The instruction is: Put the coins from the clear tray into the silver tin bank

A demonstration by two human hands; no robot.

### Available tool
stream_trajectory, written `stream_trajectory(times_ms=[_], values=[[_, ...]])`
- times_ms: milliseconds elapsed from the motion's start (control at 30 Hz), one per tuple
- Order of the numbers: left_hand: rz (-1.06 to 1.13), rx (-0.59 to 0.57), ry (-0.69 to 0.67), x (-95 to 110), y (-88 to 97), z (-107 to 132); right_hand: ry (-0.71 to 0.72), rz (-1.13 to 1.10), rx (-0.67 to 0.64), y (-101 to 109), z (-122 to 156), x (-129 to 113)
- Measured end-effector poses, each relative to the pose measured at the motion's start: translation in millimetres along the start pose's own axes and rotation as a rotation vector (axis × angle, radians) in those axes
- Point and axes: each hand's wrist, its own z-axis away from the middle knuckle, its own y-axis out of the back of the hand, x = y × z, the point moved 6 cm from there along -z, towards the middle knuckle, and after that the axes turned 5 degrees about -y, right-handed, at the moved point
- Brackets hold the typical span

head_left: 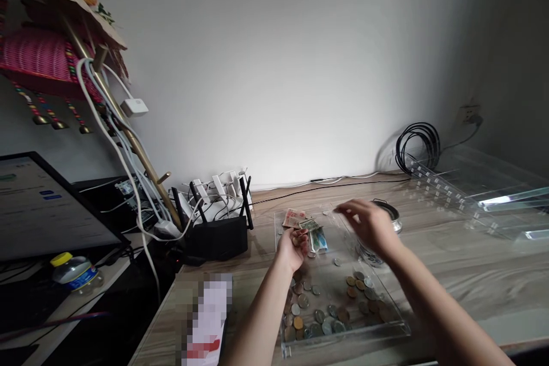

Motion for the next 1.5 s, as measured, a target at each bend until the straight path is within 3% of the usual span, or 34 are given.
stream_trajectory(times_ms=[67,133,233,333,467,567,633,800,867,967,1300,1400,1500], values=[[0.019,0.056,-0.045,5,6.1,-2,-0.154,0.069,0.131,29,-2,36],[0.021,0.064,-0.065,7,7.2,-2,-0.301,0.18,0.1,41,-2,70],[-0.022,0.078,-0.07,6,5.6,-1,-0.394,0.253,-0.066,37,0,100],[-0.061,0.115,-0.077,5,4.7,0,-0.344,0.235,-0.141,26,1,100],[-0.048,0.065,-0.066,4,-1.0,3,-0.274,0.237,-0.149,21,-1,89],[-0.013,-0.098,-0.046,3,-13.6,9,-0.205,0.19,0.042,29,-4,64],[0.002,-0.192,-0.008,1,-22.0,14,-0.121,0.105,0.098,22,-2,35],[-0.005,-0.312,0.062,-4,-34.1,22,0.235,-0.014,-0.294,-56,16,-48],[-0.001,-0.308,0.062,-3,-34.3,21,0.254,0.049,-0.363,-79,20,-59],[-0.005,-0.316,0.063,-4,-35.1,21,0.206,0.1,-0.373,-87,20,-56],[-0.064,-0.406,0.088,-8,-46.5,34,0.309,0.087,-0.298,-65,24,-67],[-0.097,-0.428,0.064,-8,-45.9,30,0.202,0.071,-0.229,-35,13,-44],[-0.164,-0.358,-0.004,-4,-36.7,20,-0.089,0.126,-0.046,11,2,10]])
